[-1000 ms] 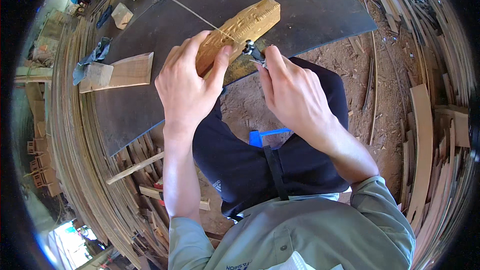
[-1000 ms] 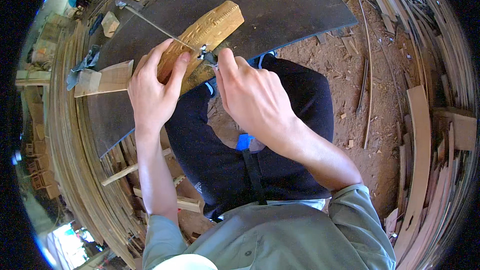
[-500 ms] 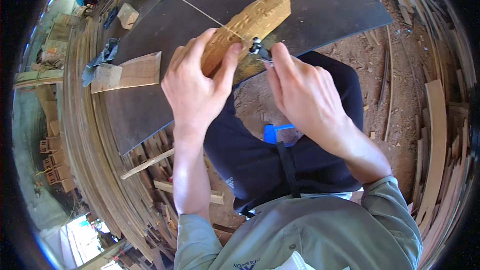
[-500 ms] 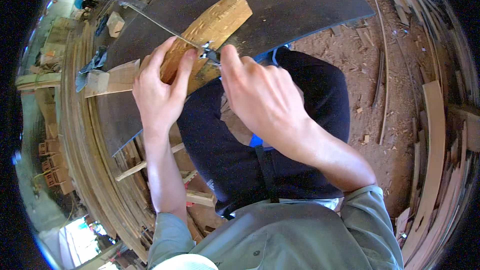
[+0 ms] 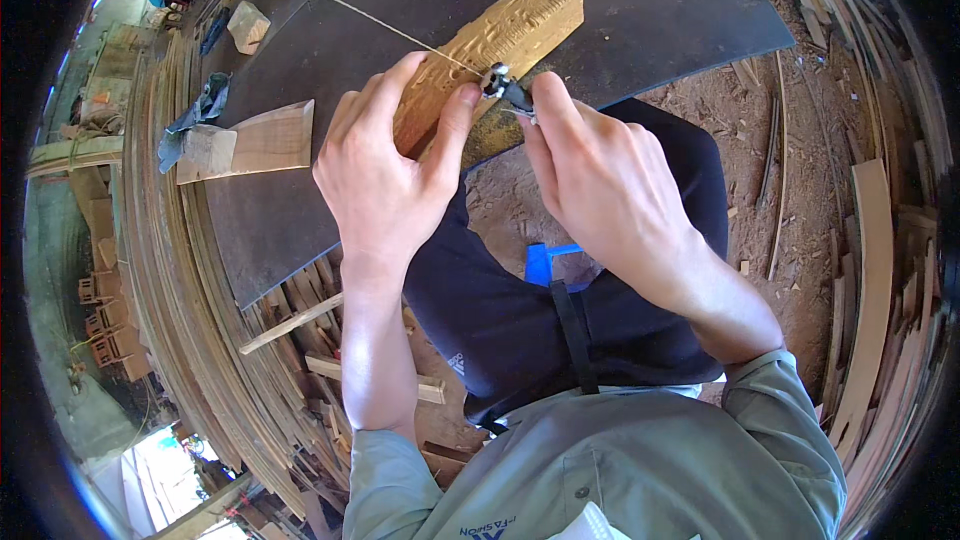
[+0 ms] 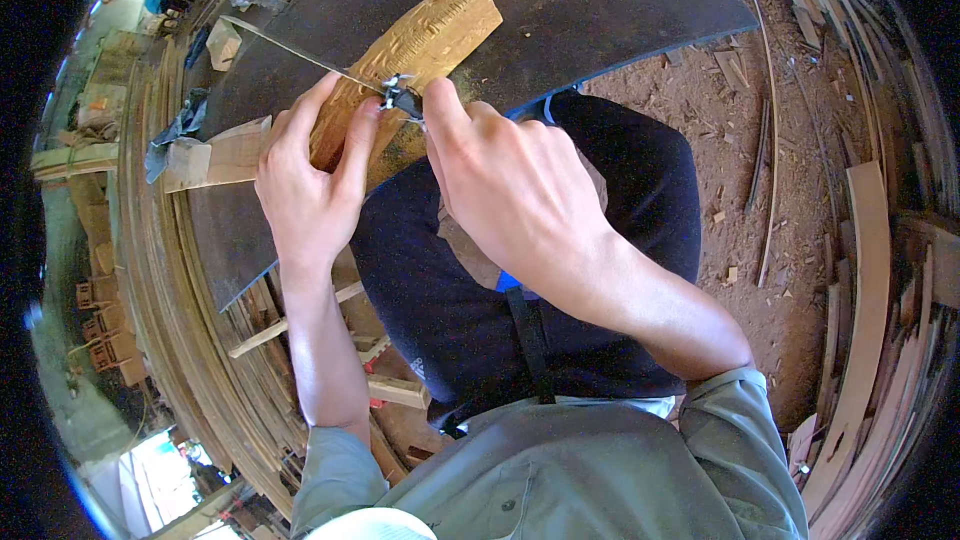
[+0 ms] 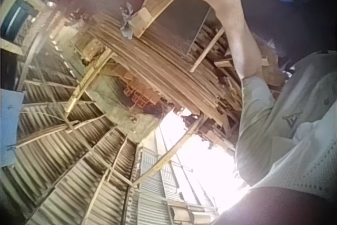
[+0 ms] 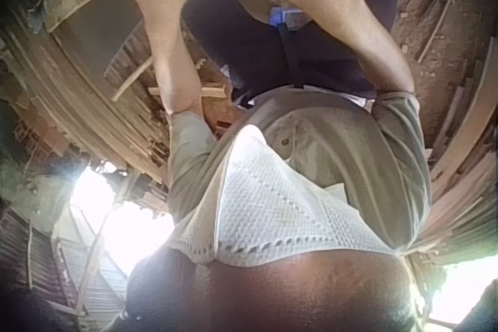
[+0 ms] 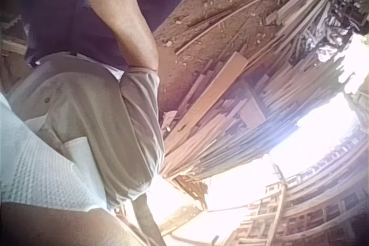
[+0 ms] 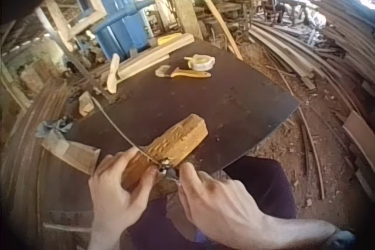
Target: Using a hand saw to cut a wood block in a woodworking shop.
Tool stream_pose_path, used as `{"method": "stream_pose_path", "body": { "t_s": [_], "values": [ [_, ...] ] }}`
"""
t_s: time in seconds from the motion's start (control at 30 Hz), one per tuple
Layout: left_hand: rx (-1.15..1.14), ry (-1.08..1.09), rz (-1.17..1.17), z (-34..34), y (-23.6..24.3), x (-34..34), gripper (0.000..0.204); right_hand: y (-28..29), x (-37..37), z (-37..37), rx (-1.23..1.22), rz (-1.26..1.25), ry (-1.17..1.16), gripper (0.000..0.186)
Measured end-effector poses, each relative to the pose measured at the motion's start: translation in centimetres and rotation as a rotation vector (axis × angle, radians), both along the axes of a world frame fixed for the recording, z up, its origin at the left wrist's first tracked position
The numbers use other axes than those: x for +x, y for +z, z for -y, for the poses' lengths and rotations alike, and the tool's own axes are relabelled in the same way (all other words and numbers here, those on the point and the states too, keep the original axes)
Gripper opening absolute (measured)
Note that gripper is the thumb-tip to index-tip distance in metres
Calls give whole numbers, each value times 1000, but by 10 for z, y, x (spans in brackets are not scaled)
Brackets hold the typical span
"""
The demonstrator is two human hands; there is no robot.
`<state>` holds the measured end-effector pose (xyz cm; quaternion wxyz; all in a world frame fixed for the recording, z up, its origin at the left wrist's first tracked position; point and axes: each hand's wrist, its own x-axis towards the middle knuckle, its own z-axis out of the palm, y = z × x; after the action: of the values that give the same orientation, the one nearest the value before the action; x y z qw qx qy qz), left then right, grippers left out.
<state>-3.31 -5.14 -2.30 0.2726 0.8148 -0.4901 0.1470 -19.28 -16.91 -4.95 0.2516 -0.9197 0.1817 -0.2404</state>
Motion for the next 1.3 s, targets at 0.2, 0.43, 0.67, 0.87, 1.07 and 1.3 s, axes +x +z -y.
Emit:
{"method": "stream_pose_path", "body": {
  "t_s": [0.2, 0.43, 0.67, 0.87, 1.07, 1.3],
  "values": [
    [44, -3, -35, -4, 2, -3, 42, -4, -3, -10, 9, -50, -36, 17],
    [10, -49, -27, -2, -4, 9, 41, -2, -2, -4, 63, -27, -36, 17],
    [104, -30, -50, -4, 3, 2, 39, -6, -6, -4, 29, -24, -21, 19],
    [92, -8, 96, -2, 2, -1, 44, -8, -11, -7, -126, 53, -25, 19],
    [98, 10, 136, -4, 1, -1, 49, -11, -8, -10, -61, 53, -49, 20],
    [126, 24, 70, 2, 1, 6, 53, -25, -74, -16, 71, -76, -113, 20]
  ]
}}
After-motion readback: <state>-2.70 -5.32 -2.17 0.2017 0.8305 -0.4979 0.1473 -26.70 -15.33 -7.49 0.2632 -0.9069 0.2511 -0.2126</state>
